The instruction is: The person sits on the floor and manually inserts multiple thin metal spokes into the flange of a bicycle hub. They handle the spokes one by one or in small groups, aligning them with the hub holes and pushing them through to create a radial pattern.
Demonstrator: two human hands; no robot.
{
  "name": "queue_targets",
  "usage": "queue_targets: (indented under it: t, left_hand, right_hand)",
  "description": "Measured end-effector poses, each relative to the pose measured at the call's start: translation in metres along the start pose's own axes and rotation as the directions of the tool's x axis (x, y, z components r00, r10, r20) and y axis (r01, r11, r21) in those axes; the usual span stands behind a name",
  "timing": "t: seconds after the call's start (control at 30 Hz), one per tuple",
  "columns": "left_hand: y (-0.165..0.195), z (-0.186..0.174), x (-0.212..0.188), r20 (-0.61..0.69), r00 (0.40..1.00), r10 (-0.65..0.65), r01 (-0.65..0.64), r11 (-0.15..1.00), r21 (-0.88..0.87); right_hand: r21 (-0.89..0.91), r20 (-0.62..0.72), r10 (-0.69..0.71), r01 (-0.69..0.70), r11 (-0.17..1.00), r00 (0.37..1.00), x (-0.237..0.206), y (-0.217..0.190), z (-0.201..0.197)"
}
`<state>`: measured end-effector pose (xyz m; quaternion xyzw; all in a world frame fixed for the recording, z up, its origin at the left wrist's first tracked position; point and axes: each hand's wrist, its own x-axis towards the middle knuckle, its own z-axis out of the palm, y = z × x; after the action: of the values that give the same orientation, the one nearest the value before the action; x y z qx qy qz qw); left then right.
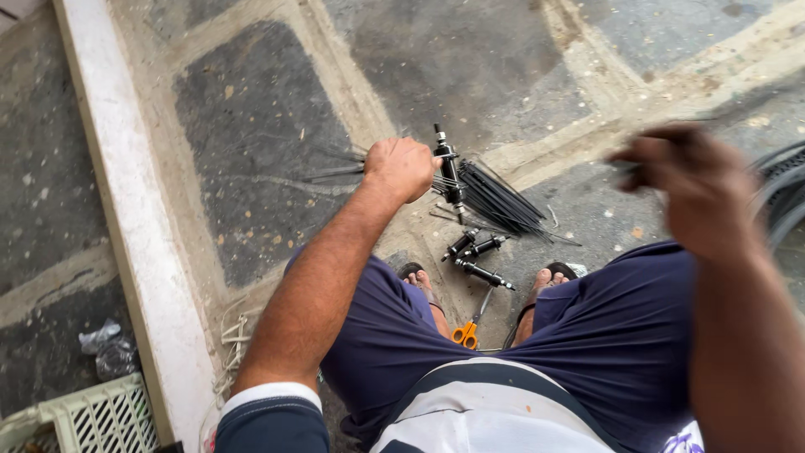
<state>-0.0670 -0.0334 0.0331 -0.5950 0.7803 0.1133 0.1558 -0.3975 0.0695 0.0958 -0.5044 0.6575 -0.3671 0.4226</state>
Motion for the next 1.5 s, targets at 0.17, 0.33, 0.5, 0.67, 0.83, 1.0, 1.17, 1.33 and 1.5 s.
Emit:
queue_targets:
  t: [0.17,0.33,0.5,0.67,0.83,1.0,1.17,1.33,1.5]
  left_hand:
    - [-0.028,0.035,0.008,-0.063,0.998,-0.003,0.014,0.985,0.171]
    - [-0.063,0.067,0.004,-0.061,0.993,-0.1,0.106,0.988,0.111]
    - [-0.103,0.098,-0.012,-0.333,0.929,0.159,-0.09,0.973,0.214]
    - [-0.119,0.096,-0.034,-0.654,0.662,0.368,-0.3,0.928,0.219]
    - [-0.111,0.076,-0.049,-0.738,0.517,0.434,-0.386,0.888,0.251]
    - [-0.11,0.065,-0.051,-0.761,0.427,0.488,-0.416,0.853,0.314]
    - [-0.111,0.067,-0.047,-0.76,0.43,0.487,-0.488,0.834,0.258]
    - [-0.112,0.067,-0.044,-0.756,0.44,0.484,-0.523,0.823,0.222]
    - [-0.113,0.073,-0.038,-0.729,0.484,0.484,-0.525,0.827,0.201]
  right_hand:
    - [0.179,-0.21,-0.278,0.317,0.931,0.937,-0.059,0.006,-0.015]
    - [0.23,-0.226,-0.431,0.478,0.848,0.874,-0.067,0.022,-0.012]
    - [0.269,-0.153,-0.526,0.548,0.792,0.836,-0.068,0.036,-0.008]
    - [0.311,0.026,-0.651,0.612,0.727,0.759,-0.061,0.029,0.027]
    - [0.238,0.088,-0.767,0.734,0.636,0.636,-0.044,0.002,0.101]
    - [0.044,0.191,-0.759,0.767,0.64,0.622,-0.034,-0.032,0.138]
    - [0.043,0.246,-0.76,0.776,0.629,0.602,-0.025,-0.049,0.154]
    - [0.076,0.296,-0.777,0.797,0.6,0.556,-0.012,-0.052,0.163]
    - [0.077,0.38,-0.844,0.896,0.437,0.379,0.002,-0.058,0.179]
